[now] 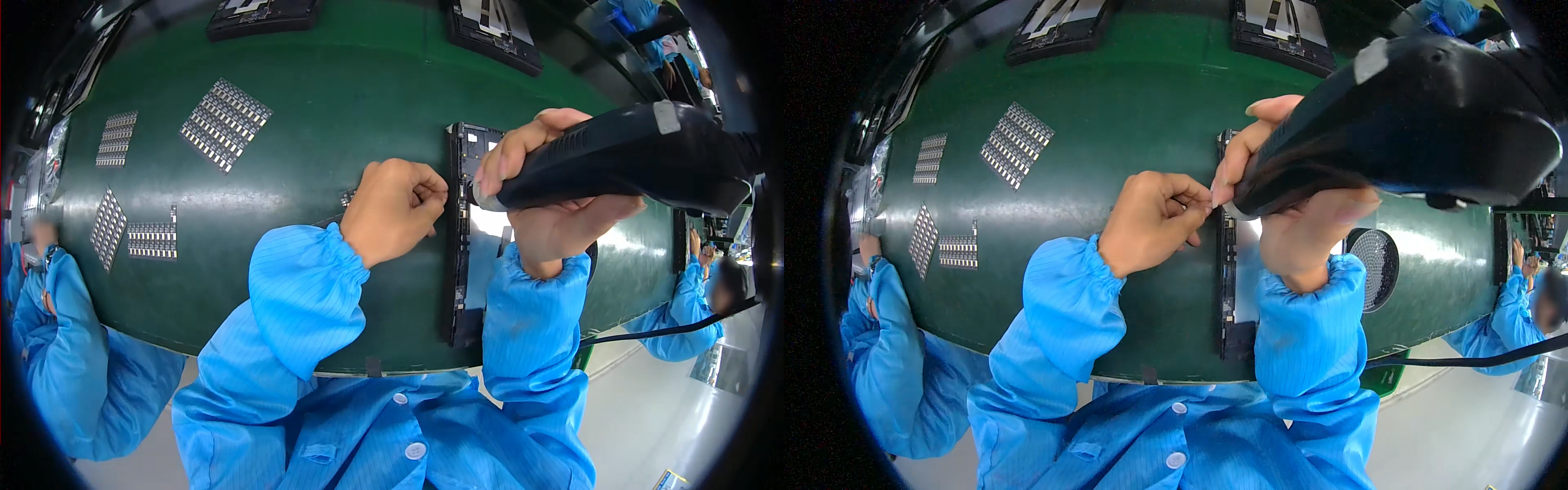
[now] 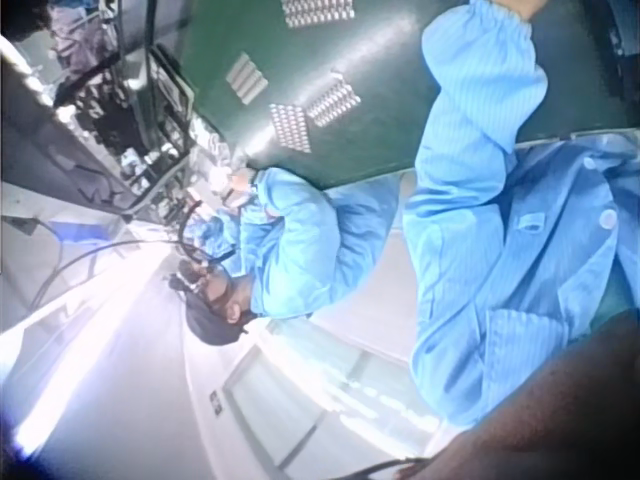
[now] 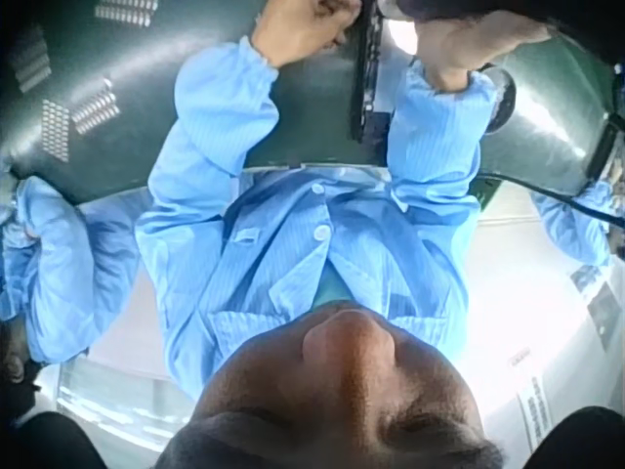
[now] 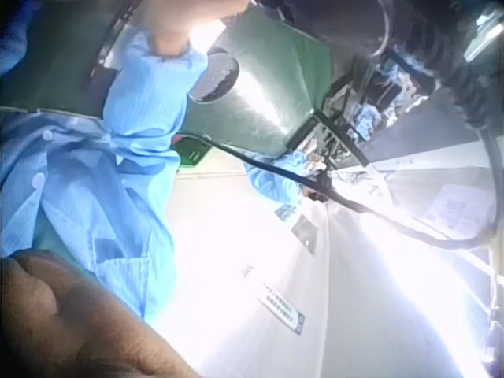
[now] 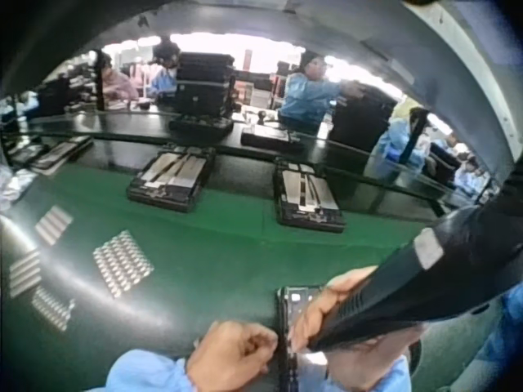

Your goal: The recorder uses an electric screwdriver to install internal components and fasten screws into electronic device frames.

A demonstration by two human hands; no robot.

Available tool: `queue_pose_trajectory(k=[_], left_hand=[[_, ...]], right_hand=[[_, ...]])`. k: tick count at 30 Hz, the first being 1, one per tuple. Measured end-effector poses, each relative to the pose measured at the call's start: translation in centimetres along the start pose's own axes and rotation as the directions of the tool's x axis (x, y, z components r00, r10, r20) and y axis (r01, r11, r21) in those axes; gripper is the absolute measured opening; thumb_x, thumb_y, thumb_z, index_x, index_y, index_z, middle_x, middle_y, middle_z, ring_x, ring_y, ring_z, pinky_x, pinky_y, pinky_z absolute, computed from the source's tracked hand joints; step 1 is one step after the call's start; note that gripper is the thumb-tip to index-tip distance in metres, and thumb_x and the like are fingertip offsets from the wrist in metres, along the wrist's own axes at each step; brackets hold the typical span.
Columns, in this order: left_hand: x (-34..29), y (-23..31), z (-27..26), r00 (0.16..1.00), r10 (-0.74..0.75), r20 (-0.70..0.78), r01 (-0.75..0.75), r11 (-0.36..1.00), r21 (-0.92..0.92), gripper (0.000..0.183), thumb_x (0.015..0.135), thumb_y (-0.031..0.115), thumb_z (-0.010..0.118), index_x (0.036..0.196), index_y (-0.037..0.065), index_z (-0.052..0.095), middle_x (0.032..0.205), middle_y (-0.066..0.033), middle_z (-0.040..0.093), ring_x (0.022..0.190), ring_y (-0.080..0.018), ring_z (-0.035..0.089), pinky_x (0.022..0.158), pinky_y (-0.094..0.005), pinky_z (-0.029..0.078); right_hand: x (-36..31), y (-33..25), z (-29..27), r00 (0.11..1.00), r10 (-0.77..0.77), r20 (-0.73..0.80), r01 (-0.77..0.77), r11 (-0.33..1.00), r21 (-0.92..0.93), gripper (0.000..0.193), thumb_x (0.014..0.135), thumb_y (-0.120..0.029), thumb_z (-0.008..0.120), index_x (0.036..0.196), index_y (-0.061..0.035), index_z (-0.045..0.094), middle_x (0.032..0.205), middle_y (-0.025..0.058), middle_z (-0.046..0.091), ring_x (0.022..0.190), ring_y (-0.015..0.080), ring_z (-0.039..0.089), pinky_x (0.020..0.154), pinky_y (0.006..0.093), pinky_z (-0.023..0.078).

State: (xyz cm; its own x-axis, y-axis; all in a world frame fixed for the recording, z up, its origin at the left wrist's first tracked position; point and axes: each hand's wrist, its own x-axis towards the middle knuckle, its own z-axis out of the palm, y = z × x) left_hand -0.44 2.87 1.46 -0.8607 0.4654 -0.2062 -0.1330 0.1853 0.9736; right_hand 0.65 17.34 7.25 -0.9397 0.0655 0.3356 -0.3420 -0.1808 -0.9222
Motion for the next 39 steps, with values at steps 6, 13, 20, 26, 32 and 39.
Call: queue_pose_trajectory(k=[6,13,20,26,32,39], left_hand=[[0.1,-0.4,0.3,0.999,0.034,-0.034,-0.033,0.999,0.015,0.016,0.083,0.004,0.060,0.094,-0.007,0.063,0.076,-0.0094,0.065,0.059,-0.0131,0.064,0.048,-0.0240,0.050],[-1.4,-1.2,-0.8,0.983,0.034,-0.180,-0.031,0.999,0.016,0.017,0.083,0.004,0.061,0.094,-0.008,0.063,0.075,-0.0099,0.064,0.059,-0.0140,0.065,0.049,-0.0243,0.051],[-6.1,-1.3,0.5,0.724,0.659,-0.202,-0.391,0.634,0.667,0.007,0.076,0.006,0.066,0.081,0.002,0.065,0.076,-0.0118,0.063,0.066,-0.0254,0.064,0.056,-0.0349,0.051],[-7.9,-0.4,11.0,0.596,0.700,0.393,-0.680,0.180,0.711,0.047,0.072,0.028,0.067,0.108,-0.001,0.060,0.117,-0.0181,0.057,0.121,-0.0326,0.047,0.102,-0.0490,0.034],[-8.0,-2.4,8.0,0.687,0.677,0.265,-0.554,0.251,0.794,0.050,0.074,0.029,0.069,0.109,-0.005,0.059,0.119,-0.0218,0.056,0.123,-0.0368,0.046,0.103,-0.0508,0.033],[-6.9,-1.2,1.6,0.653,0.732,0.193,-0.408,0.125,0.905,0.042,0.074,0.026,0.073,0.099,-0.007,0.061,0.110,-0.0220,0.059,0.113,-0.0382,0.053,0.093,-0.0496,0.044]], right_hand=[[-0.1,0.9,-1.3,0.992,-0.051,0.113,0.047,0.998,0.037,0.094,0.074,-0.085,0.027,0.118,-0.0031,0.044,0.072,0.0120,0.054,0.059,0.0220,0.054,0.056,0.0362,0.047],[-0.4,-2.1,-1.3,0.978,-0.197,-0.074,0.199,0.980,0.024,0.092,0.077,-0.082,0.030,0.115,0.0007,0.047,0.066,0.0104,0.057,0.054,0.0175,0.056,0.050,0.0272,0.046],[-3.5,-5.0,-7.9,0.907,-0.416,-0.064,0.420,0.902,0.099,0.089,0.084,-0.076,0.027,0.125,0.0021,0.038,0.076,0.0146,0.057,0.060,0.0237,0.057,0.054,0.0366,0.048],[-4.1,-5.5,-10.4,0.886,-0.405,-0.227,0.392,0.914,-0.103,0.084,0.086,-0.073,0.021,0.124,0.0002,0.039,0.072,0.0092,0.049,0.055,0.0199,0.050,0.052,0.0364,0.043],[-5.1,-5.3,-12.4,0.895,-0.405,-0.188,0.408,0.913,-0.024,0.081,0.088,-0.071,0.021,0.124,-0.0003,0.040,0.073,0.0088,0.050,0.057,0.0189,0.051,0.054,0.0354,0.044],[-6.0,-4.6,-13.2,0.902,-0.370,-0.222,0.379,0.925,-0.005,0.081,0.087,-0.071,0.024,0.125,-0.0007,0.039,0.073,0.0075,0.050,0.057,0.0178,0.051,0.055,0.0329,0.044]])
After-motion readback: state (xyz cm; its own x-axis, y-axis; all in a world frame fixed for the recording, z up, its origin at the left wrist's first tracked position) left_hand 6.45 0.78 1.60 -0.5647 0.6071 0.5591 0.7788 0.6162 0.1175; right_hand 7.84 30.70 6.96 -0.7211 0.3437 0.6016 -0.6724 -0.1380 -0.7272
